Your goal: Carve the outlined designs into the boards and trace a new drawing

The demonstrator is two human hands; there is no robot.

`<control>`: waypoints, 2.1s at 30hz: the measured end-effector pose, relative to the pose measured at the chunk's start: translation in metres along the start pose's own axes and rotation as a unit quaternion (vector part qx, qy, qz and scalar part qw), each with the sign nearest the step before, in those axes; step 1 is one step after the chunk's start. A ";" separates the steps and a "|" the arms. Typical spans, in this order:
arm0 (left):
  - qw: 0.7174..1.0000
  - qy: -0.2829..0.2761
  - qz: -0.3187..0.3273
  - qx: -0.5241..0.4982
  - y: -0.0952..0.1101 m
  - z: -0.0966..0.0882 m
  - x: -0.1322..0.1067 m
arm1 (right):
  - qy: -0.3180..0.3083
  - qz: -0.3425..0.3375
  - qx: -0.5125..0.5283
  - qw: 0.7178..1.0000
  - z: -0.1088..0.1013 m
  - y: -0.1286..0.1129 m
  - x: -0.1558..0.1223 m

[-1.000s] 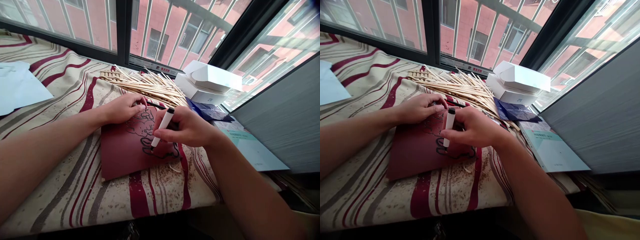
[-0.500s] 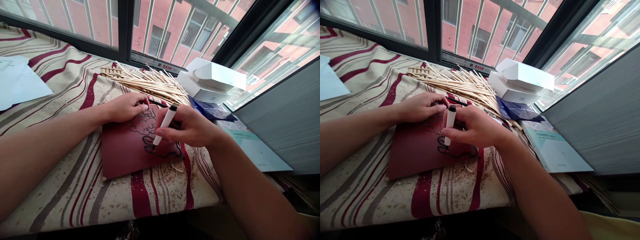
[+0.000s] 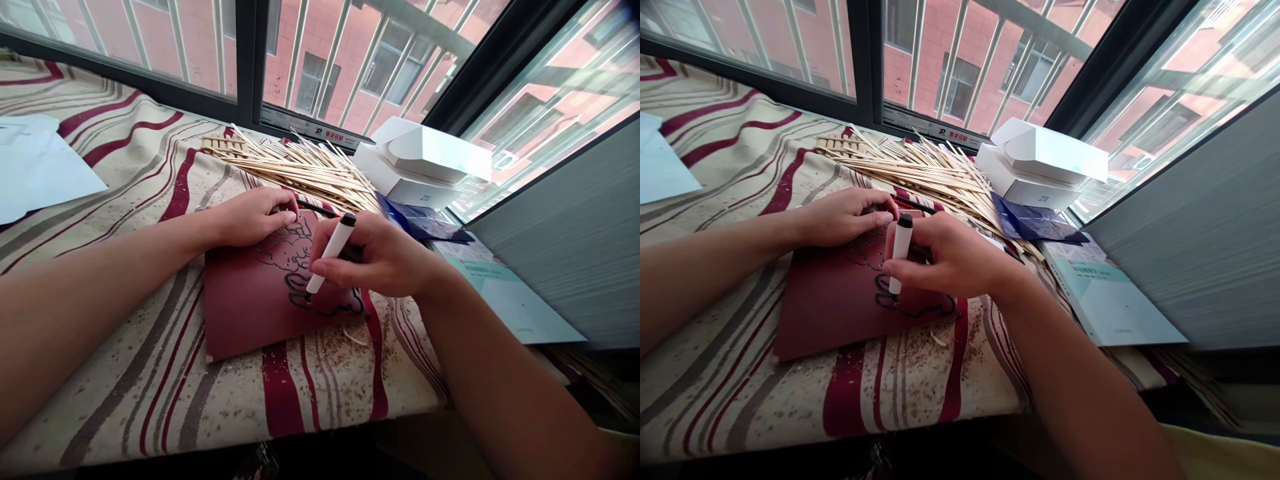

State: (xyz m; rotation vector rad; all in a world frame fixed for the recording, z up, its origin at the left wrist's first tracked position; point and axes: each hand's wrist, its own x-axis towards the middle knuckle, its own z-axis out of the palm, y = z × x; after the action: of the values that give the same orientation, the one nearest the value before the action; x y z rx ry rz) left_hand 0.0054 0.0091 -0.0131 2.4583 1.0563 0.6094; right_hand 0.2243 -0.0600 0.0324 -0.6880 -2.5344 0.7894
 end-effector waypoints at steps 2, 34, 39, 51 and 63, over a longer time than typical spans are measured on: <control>1.000 0.000 0.001 0.001 0.000 0.000 0.000 | -0.004 -0.014 -0.001 1.000 0.000 0.001 0.000; 1.000 -0.009 0.007 0.005 -0.001 0.000 -0.001 | -0.015 -0.045 -0.022 0.999 -0.002 0.000 0.000; 1.000 -0.007 0.008 0.006 -0.001 -0.001 -0.001 | 0.000 -0.034 -0.040 0.999 -0.001 -0.001 0.000; 1.000 -0.009 0.005 0.006 0.001 -0.001 -0.001 | 0.007 -0.034 -0.026 0.999 0.000 0.000 0.000; 1.000 -0.003 0.003 0.007 0.000 0.000 -0.002 | 0.001 -0.037 -0.029 0.999 -0.001 0.000 0.001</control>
State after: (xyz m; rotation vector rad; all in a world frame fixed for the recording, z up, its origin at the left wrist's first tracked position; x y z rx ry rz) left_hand 0.0042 0.0080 -0.0131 2.4742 1.0553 0.5987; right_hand 0.2240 -0.0589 0.0328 -0.6103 -2.5731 0.6919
